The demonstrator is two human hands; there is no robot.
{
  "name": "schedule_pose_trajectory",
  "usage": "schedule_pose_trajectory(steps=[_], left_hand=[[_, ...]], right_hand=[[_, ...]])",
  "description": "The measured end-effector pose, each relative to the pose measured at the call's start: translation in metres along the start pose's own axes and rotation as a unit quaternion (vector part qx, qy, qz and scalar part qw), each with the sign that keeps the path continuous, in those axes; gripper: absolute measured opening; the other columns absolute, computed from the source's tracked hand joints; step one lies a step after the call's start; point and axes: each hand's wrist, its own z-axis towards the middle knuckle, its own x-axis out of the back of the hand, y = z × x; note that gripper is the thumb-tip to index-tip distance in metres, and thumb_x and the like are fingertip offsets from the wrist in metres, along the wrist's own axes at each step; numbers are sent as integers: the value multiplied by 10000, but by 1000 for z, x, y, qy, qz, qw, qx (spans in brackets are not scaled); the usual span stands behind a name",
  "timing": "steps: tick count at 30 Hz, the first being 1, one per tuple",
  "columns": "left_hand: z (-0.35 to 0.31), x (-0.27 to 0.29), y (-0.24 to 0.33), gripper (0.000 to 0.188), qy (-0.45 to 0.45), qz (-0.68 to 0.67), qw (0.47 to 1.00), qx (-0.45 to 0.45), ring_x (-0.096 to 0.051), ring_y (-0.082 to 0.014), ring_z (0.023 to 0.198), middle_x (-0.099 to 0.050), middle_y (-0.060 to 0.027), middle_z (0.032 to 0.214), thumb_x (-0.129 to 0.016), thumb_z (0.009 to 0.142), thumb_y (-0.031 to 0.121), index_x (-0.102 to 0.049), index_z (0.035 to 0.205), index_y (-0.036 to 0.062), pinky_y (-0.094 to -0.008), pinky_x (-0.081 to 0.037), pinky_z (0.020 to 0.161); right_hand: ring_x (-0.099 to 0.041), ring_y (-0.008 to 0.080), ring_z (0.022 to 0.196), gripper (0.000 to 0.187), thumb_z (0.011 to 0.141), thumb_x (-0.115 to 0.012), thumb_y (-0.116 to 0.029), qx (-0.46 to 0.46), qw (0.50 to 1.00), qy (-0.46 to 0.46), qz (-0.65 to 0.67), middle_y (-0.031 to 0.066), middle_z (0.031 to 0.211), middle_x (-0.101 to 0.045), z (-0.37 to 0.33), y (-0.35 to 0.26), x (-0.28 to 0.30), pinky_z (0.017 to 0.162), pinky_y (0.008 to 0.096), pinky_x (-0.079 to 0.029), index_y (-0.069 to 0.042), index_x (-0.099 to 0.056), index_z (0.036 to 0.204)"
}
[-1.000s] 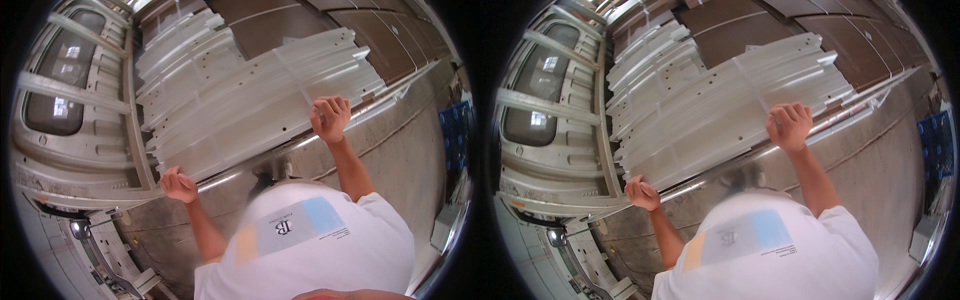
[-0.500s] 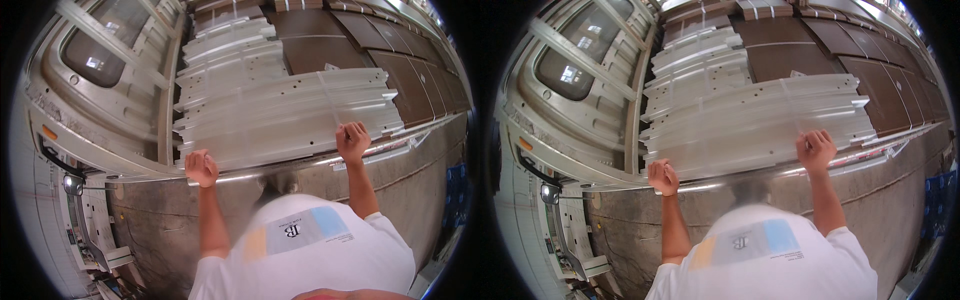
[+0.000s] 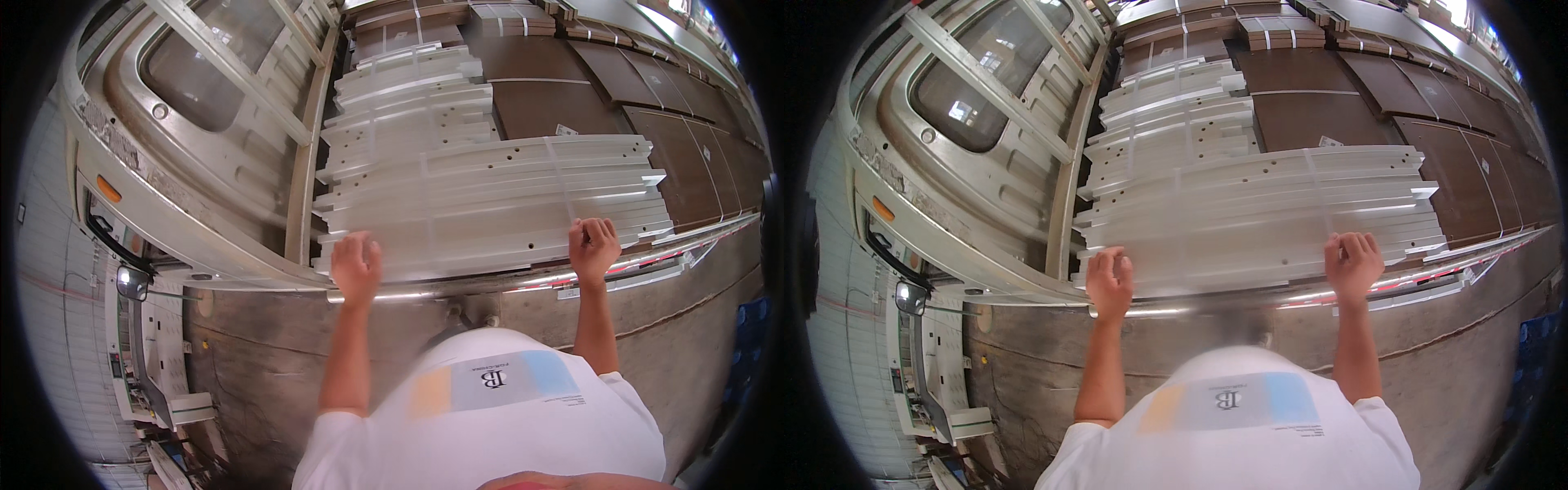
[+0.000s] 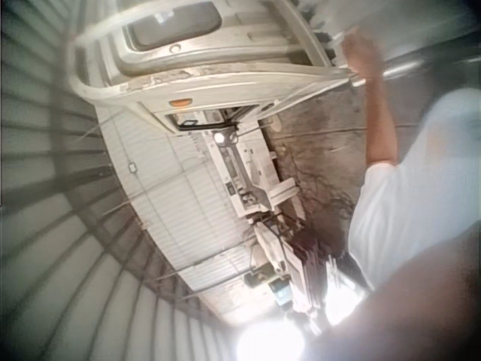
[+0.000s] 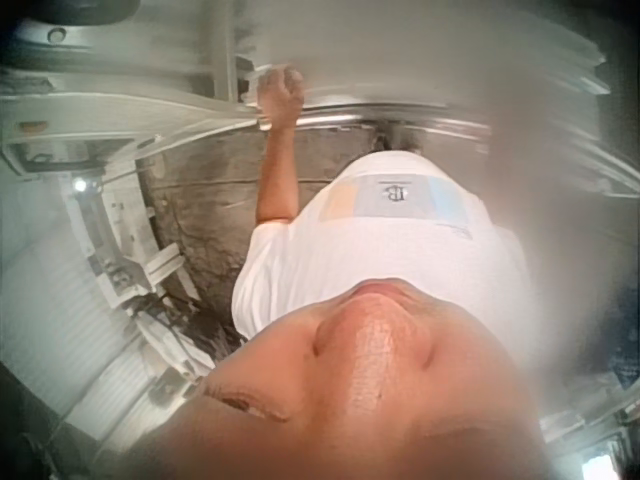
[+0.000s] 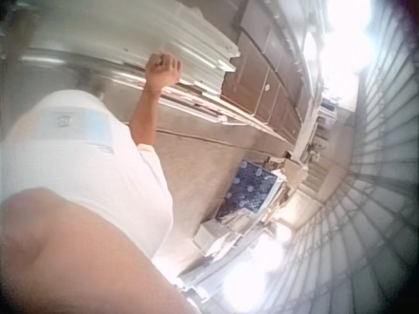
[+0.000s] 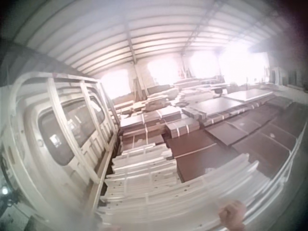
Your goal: The person picks up several stacks of white and brown furniture panels from the floor and places them onto the bed of a truck.
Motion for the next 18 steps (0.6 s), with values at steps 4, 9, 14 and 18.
schedule_pose_trajectory(steps=[4,9,14,18], left_hand=[[46,-19,8,277,-74,5,996,-49,-600,-345,1072,-671,-132,1121,-626,914,189,-664,1153,54,-447,-482,939],[168,-84,-8,493,-132,4,982,-135,-572,-366,1207,-638,-181,1281,-621,932,313,-593,1324,14,-480,-450,1023],[205,-176,-37,553,-140,79,971,-177,-530,-334,1320,-581,-174,1419,-571,972,400,-570,1385,32,-441,-432,1080],[226,-138,13,662,-467,-334,817,57,-387,-369,1443,-447,-215,1533,-563,972,435,-473,1447,-18,-452,-310,1189]], right_hand=[[-512,249,570,192,812,-668,-75,-16,1000,3,-15,40,605,-515,-3,0,-1,530,376,-417,-98,-549,662],[-543,284,620,150,844,-628,-120,-4,999,-21,-30,56,651,-552,2,-6,3,556,389,-437,-88,-580,706],[-549,305,638,158,875,-586,-138,15,999,-11,-28,75,687,-575,1,-2,-4,577,403,-440,-78,-587,729],[-551,314,642,170,894,-566,-139,10,999,-22,-28,86,702,-585,-4,2,0,586,406,-437,-65,-592,743]])
